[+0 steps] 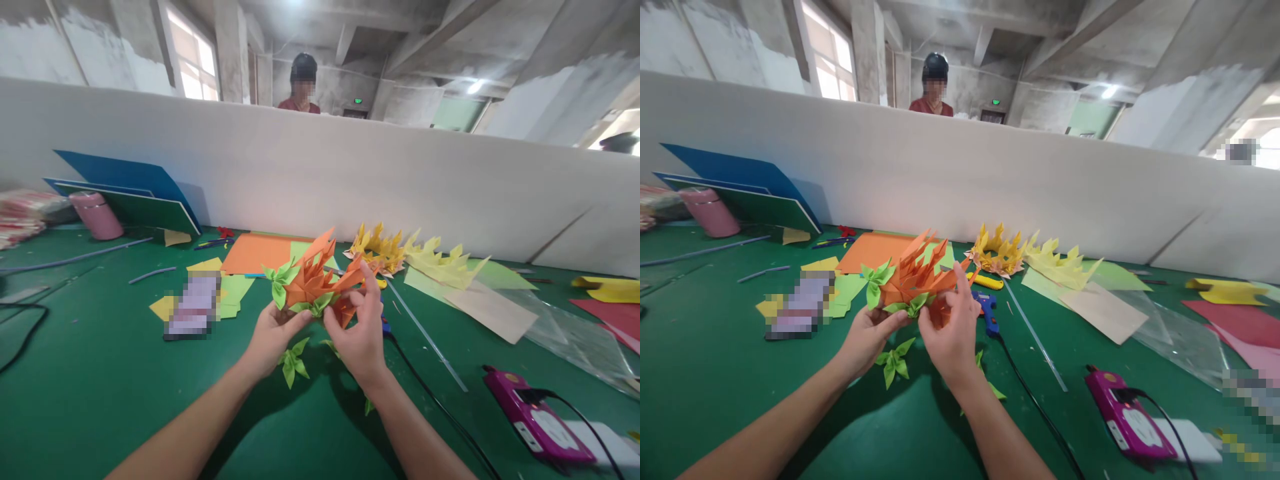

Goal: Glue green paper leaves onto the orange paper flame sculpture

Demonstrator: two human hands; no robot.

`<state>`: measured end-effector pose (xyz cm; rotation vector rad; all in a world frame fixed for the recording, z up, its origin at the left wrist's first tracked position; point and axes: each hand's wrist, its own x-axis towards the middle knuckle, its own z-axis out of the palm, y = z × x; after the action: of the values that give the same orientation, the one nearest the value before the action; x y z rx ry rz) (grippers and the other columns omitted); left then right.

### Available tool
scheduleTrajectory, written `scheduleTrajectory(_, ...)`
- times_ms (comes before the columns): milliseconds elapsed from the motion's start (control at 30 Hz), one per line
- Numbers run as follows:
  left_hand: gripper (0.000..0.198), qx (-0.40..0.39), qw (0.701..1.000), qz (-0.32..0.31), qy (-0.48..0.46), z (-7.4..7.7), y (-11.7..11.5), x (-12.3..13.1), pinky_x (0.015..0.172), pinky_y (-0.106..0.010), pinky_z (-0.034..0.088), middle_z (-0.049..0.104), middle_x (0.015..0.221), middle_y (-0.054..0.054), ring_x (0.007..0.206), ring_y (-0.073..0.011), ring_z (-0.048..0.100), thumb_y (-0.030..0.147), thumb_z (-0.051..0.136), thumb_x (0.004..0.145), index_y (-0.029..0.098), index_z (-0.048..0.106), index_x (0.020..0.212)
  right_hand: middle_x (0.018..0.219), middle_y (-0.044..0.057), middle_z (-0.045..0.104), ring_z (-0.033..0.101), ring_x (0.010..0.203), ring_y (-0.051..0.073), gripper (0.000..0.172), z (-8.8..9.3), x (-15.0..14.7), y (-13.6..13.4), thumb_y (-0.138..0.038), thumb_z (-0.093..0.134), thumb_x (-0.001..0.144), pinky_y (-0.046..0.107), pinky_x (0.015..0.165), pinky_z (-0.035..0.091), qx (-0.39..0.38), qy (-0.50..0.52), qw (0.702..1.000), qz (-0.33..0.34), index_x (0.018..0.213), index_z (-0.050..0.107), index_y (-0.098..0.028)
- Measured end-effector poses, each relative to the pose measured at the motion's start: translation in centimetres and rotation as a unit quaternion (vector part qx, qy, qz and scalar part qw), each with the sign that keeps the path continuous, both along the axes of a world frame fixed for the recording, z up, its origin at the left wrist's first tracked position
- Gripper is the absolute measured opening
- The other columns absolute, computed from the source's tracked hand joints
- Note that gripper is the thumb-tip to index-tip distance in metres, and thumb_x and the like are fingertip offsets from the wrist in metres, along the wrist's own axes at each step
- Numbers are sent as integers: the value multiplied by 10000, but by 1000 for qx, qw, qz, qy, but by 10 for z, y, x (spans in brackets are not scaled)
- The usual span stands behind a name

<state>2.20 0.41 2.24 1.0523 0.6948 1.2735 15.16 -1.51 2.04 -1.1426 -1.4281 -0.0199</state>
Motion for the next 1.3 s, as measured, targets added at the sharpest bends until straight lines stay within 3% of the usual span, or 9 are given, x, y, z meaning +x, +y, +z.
scheduleTrajectory(200, 377, -17, 999, 9, -34, 0, -2, 0, 791, -388, 536, 738, 894, -89, 882, -257, 677, 307, 787, 555, 151, 669, 877, 688, -8, 585, 562, 722, 212, 712, 0, -1, -1, -166, 551, 744, 425, 742, 442, -8, 5, 1000, 7, 1385, 242, -176)
scheduleTrajectory(500, 399, -18, 998, 52, -4, -3, -2, 2, 745, -366, 549, 733, 913, -102, 878, -266, 674, 334, 764, 582, 128, 670, 911, 748, 6, 604, 571, 715, 213, 667, -2, -5, -3, -190, 550, 742, 434, 761, 407, 0, -39, 999, -26, 1357, 290, -196)
scheduleTrajectory(1300, 315, 14, 998, 56, 3, -8, -2, 1, 744, -329, 541, 730, 928, -83, 877, -244, 669, 297, 708, 662, 144, 676, 935, 719, -12, 584, 562, 707, 210, 709, 0, -9, -2, -195, 548, 733, 418, 721, 403, 20, -71, 996, -54, 1385, 270, -202)
